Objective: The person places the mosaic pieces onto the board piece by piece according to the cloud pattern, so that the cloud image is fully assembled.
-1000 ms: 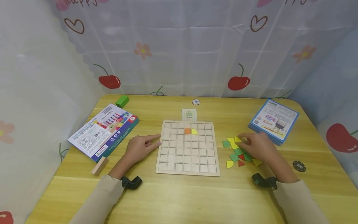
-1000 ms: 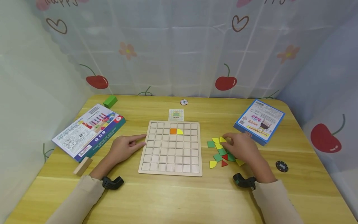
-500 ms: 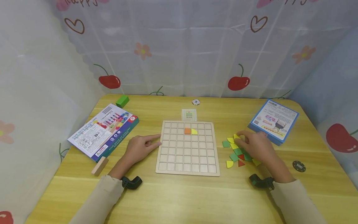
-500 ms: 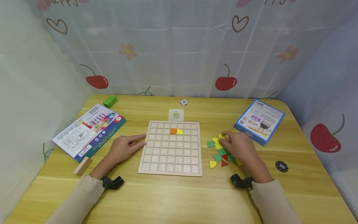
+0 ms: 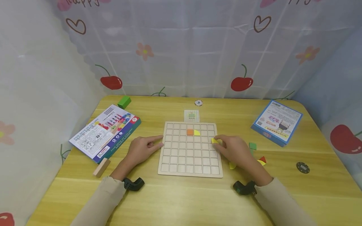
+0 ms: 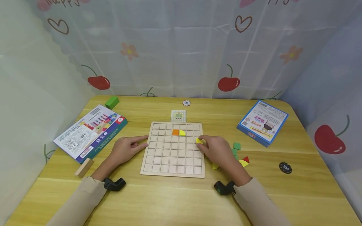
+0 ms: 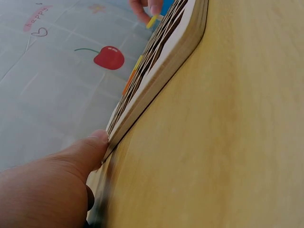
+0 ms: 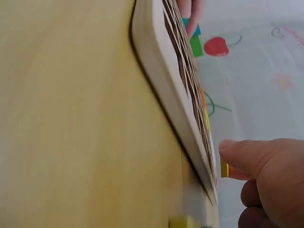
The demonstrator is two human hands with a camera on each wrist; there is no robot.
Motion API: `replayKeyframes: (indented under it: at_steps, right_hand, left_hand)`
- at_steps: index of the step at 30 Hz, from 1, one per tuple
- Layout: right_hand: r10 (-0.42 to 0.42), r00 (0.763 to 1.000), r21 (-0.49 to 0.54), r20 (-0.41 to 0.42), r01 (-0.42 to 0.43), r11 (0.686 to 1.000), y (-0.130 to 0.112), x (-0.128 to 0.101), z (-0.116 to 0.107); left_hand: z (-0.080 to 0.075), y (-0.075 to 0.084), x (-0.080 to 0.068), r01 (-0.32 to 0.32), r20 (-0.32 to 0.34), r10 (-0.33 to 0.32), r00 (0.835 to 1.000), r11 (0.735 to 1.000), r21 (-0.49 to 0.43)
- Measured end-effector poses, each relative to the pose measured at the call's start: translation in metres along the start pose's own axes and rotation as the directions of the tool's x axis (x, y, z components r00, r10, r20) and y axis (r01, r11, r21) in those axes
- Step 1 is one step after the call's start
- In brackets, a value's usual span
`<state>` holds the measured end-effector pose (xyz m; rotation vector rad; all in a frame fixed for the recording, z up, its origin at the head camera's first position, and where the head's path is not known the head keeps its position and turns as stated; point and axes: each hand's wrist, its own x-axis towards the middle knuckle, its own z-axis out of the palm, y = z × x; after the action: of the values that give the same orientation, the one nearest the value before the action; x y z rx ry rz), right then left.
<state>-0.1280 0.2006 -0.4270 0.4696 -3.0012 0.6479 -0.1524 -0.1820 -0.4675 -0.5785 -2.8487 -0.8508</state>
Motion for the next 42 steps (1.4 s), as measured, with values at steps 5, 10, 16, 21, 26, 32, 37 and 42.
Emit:
replayKeyframes:
  at_steps: [5, 10, 16, 21, 26, 32, 37, 42]
  right_hand:
    - [-0.02, 1.0, 0.011, -0.004, 0.02, 1.0, -0.016, 0.011, 0.011]
    - [-0.025, 0.999, 0.023, -0.038, 0.026, 0.999, -0.022, 0.019, 0.021]
    - [-0.006, 0.995, 0.062, -0.101, 0.012, 0.998, -0.018, 0.02, 0.033]
    - [0.03, 0.987, 0.11, -0.157, -0.013, 0.994, -0.016, 0.018, 0.042]
    - [0.053, 0.98, 0.136, -0.19, -0.027, 0.99, -0.017, 0.016, 0.045]
    - [0.062, 0.976, 0.153, -0.207, -0.031, 0.988, -0.015, 0.015, 0.047]
    - [0.054, 0.978, 0.161, -0.202, -0.021, 0.987, -0.015, 0.013, 0.046]
    - [0.03, 0.98, 0.157, -0.198, 0.001, 0.988, -0.015, 0.012, 0.044]
  left_hand:
    - [0.0, -0.001, 0.001, 0.006, 0.003, -0.006, 1.0, 1.0, 0.003]
    - [0.001, -0.001, 0.001, 0.014, 0.014, -0.014, 1.0, 1.0, -0.001]
    - [0.001, 0.0, 0.001, 0.004, 0.007, -0.004, 1.0, 1.0, -0.001]
    - [0.0, 0.0, 0.001, 0.013, 0.011, -0.013, 1.0, 1.0, 0.0]
    - [0.0, 0.001, 0.0, 0.018, 0.01, -0.018, 1.0, 1.0, -0.003]
    - [0.001, 0.001, 0.001, 0.014, 0.013, -0.014, 1.0, 1.0, 0.004]
    - [0.001, 0.001, 0.001, 0.017, 0.021, -0.017, 1.0, 1.0, 0.004]
    - [0.001, 0.0, 0.0, 0.01, 0.011, -0.01, 1.0, 1.0, 0.0]
